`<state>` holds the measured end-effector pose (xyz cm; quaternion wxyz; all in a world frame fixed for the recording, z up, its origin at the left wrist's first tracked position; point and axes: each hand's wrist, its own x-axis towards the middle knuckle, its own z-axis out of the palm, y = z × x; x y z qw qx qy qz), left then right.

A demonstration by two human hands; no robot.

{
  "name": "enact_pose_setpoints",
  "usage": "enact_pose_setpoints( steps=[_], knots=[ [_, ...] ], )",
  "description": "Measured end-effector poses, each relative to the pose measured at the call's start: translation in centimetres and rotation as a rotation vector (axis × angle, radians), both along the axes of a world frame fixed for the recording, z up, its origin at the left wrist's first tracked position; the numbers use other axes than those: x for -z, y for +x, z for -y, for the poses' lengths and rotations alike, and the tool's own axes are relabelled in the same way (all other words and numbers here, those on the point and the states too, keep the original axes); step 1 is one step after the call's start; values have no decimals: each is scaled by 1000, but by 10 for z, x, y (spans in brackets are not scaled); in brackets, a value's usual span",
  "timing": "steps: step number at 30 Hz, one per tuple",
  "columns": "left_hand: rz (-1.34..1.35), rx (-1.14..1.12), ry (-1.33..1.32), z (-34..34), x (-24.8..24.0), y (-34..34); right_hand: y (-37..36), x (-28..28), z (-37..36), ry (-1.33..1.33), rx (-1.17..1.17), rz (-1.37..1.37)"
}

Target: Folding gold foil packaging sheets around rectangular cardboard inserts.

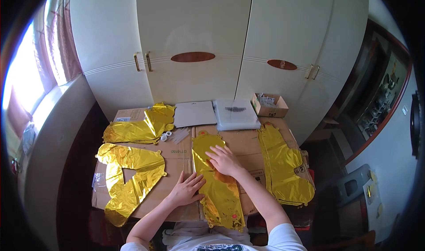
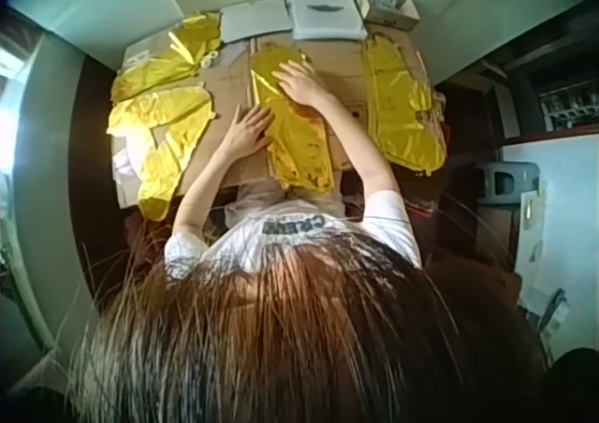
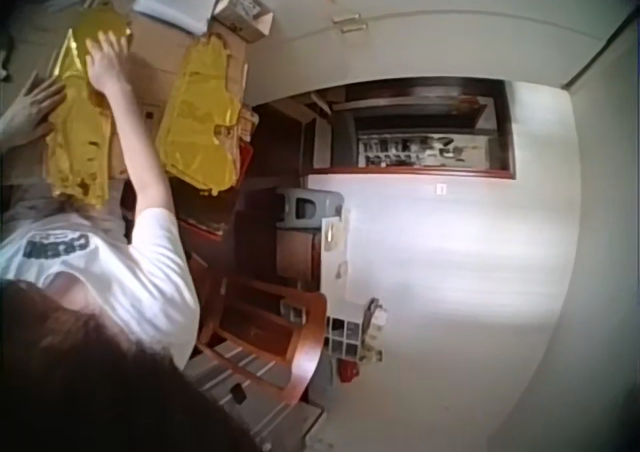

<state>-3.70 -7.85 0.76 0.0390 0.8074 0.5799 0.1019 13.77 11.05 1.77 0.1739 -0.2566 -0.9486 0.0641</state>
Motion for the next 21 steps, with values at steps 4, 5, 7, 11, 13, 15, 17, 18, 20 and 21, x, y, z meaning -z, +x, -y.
enact_pose_setpoints(
  steps=[4,5,7,11,13,15,17,18,20,21],
  knots=[
    [-2,8,-18,-2,2,0,-16,5,-11,-13,29,157],
    [-3,9,-14,-2,1,0,-16,6,-12,-13,47,148],
    [-6,5,-1,0,3,0,-11,9,-11,-15,82,143],
    [-20,-4,23,2,5,0,-9,11,-12,-2,95,159],
    [-26,-5,24,2,5,0,-12,11,-15,-3,100,167],
    [-29,-6,24,1,4,1,-19,12,-18,9,99,119],
    [-31,-5,36,0,4,1,-30,12,-21,0,97,92],
    [-33,-4,40,0,4,1,-37,11,-23,-17,96,89],
    [-31,-5,42,1,2,2,-43,9,-27,-64,89,114],
    [-27,-8,39,2,3,2,-45,9,-26,-98,81,146]
  ],
)
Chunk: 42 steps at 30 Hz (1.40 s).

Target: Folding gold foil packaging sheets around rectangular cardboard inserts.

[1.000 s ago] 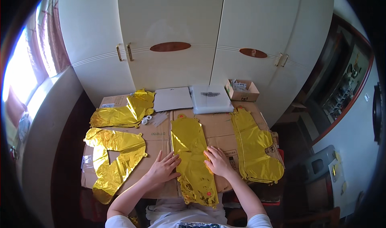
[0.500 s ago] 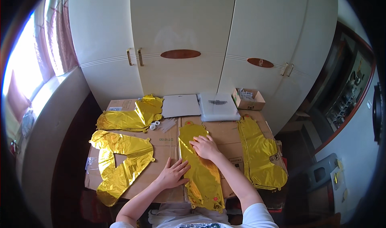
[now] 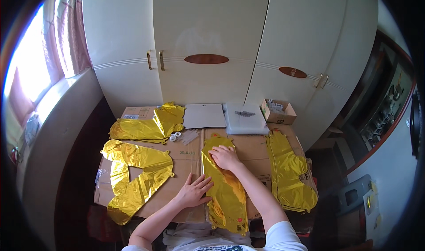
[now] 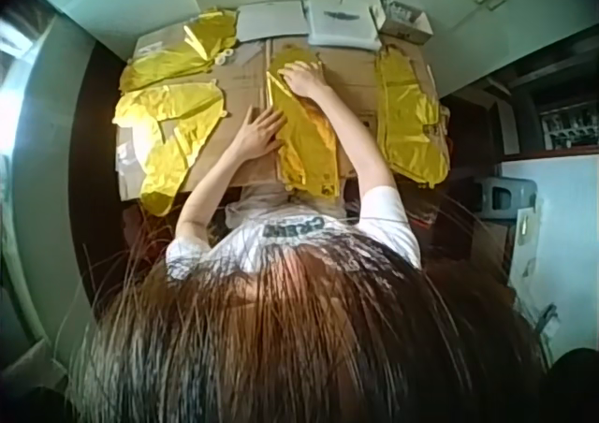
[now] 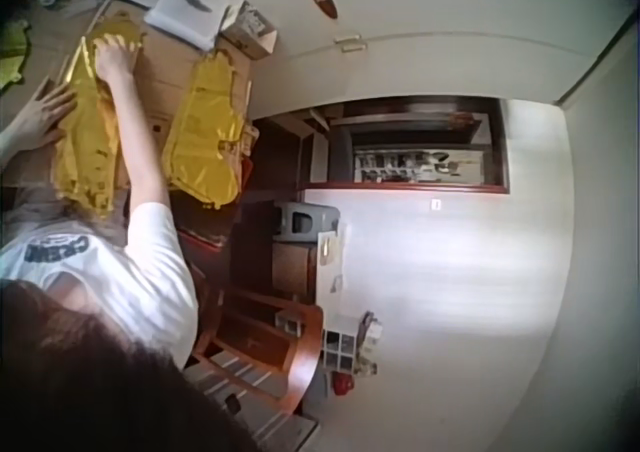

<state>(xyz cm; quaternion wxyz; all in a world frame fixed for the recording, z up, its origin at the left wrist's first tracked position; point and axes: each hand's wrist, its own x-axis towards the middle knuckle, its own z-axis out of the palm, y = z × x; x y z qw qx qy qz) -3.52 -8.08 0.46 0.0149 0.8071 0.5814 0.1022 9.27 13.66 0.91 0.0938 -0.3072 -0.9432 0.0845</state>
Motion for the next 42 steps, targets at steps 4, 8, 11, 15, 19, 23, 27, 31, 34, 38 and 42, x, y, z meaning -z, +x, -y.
enact_pose_setpoints(
  steps=[4,8,11,15,19,23,27,31,34,38,42],
  knots=[
    [18,3,-53,-1,-1,-1,2,3,1,-18,-11,5],
    [8,-2,-54,-4,-1,-1,9,4,0,-26,-8,-11],
    [18,0,-33,-4,0,0,14,7,-1,-26,-32,-70],
    [62,-41,1,-3,-3,-1,28,6,4,11,-29,-199],
    [66,-111,18,-8,-8,-10,74,-1,18,-127,37,-314],
    [28,-130,25,-26,-11,-22,120,-7,40,-195,98,-282],
    [35,-108,-6,-50,-10,-20,143,-2,54,-82,49,-220],
    [28,-89,-6,-69,-8,-15,145,-14,77,-12,42,-121],
    [23,-99,-3,-98,-9,-22,150,-16,104,-33,54,-171],
    [-1,-83,-15,-135,-15,-21,167,-7,143,-74,70,-395],
    [-77,-68,-15,-150,-12,-18,188,-6,163,-132,171,-352]
  ],
)
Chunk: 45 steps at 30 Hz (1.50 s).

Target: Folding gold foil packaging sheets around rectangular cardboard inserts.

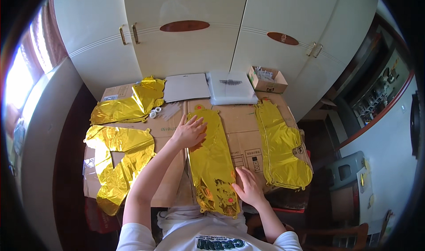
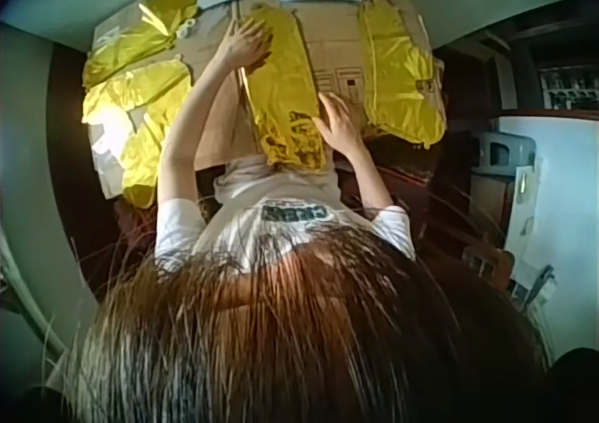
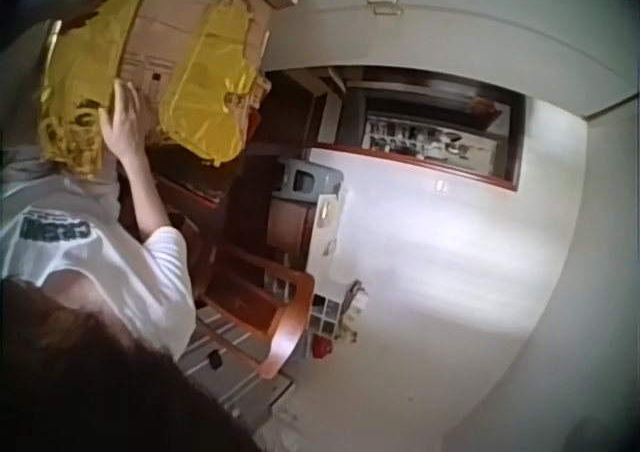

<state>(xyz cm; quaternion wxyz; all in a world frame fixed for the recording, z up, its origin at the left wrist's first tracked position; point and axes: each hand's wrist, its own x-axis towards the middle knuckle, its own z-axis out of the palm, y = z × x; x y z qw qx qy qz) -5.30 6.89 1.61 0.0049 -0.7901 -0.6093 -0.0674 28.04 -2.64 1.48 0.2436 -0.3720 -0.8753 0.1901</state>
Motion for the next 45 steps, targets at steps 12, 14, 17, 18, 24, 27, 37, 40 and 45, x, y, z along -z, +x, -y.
enact_pose_setpoints(
  steps=[12,14,17,18,24,27,37,40,45],
  knots=[
    [27,-48,-23,5,4,-1,10,4,8,65,-9,89],
    [11,-69,-40,6,3,0,7,1,6,69,-29,101],
    [7,-91,-40,12,-3,2,0,-6,-5,84,-55,130],
    [6,-102,-32,15,-7,1,-5,-8,-10,95,-69,138],
    [41,-146,55,45,-21,-15,-24,-2,-37,150,-115,118],
    [20,-260,53,46,-19,-50,-19,-3,-40,159,-85,10],
    [-34,-201,263,-73,-8,-100,1,35,-44,1,189,-397],
    [-79,-232,292,-110,11,-97,0,31,-43,27,236,-397],
    [-166,-238,123,-135,24,-94,2,29,-43,36,249,-380]
  ],
)
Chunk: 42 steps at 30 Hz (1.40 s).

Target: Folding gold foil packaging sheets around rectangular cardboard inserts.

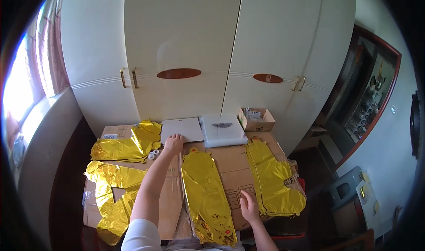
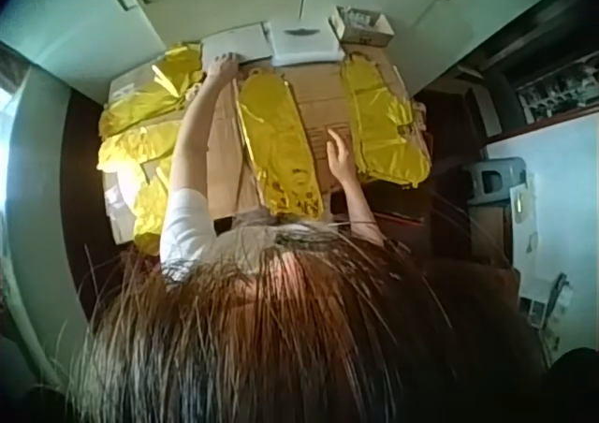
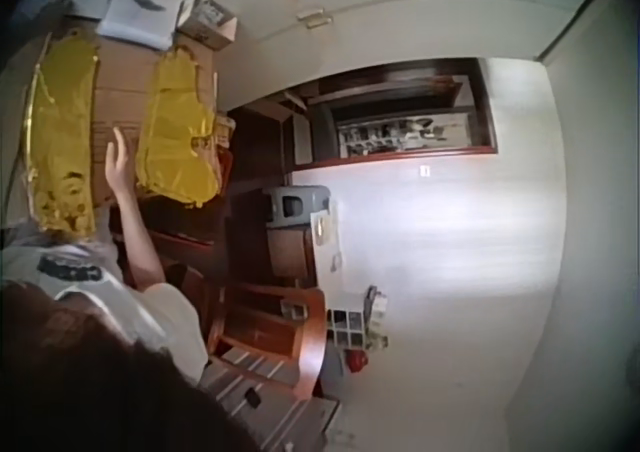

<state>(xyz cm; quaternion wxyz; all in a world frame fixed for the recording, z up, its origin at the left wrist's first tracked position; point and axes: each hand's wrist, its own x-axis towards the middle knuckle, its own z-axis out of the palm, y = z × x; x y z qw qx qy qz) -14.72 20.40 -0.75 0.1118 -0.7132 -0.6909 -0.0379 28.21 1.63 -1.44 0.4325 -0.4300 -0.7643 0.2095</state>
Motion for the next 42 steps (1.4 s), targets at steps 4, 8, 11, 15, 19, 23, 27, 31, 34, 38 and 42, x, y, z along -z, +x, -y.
enact_pose_setpoints(
  steps=[4,8,11,15,19,23,27,31,34,38,42],
  knots=[
    [-131,99,96,-1,0,-2,0,3,-3,6,-7,23],
    [-121,113,109,1,-6,5,-1,2,-1,-14,-2,-4],
    [-117,108,91,6,-16,5,-1,-3,0,-60,-6,23],
    [-107,112,129,18,-36,5,-2,-7,0,-9,-8,0],
    [-86,167,388,48,-75,3,-1,0,-4,3,-48,-36],
    [-102,430,659,110,-129,59,4,13,-16,-215,-112,-352],
    [-280,589,690,195,-133,112,-28,-53,-30,-889,-413,-964],
    [-251,689,517,236,-118,142,-55,-97,-49,-964,-473,-881],
    [-65,630,439,242,-104,141,-56,-70,-72,-853,-443,-713],
    [376,124,455,240,-81,118,-50,-48,-79,-871,-444,-682],
    [1426,-177,89,225,-33,84,-59,-29,-75,-862,-444,-699]
  ],
)
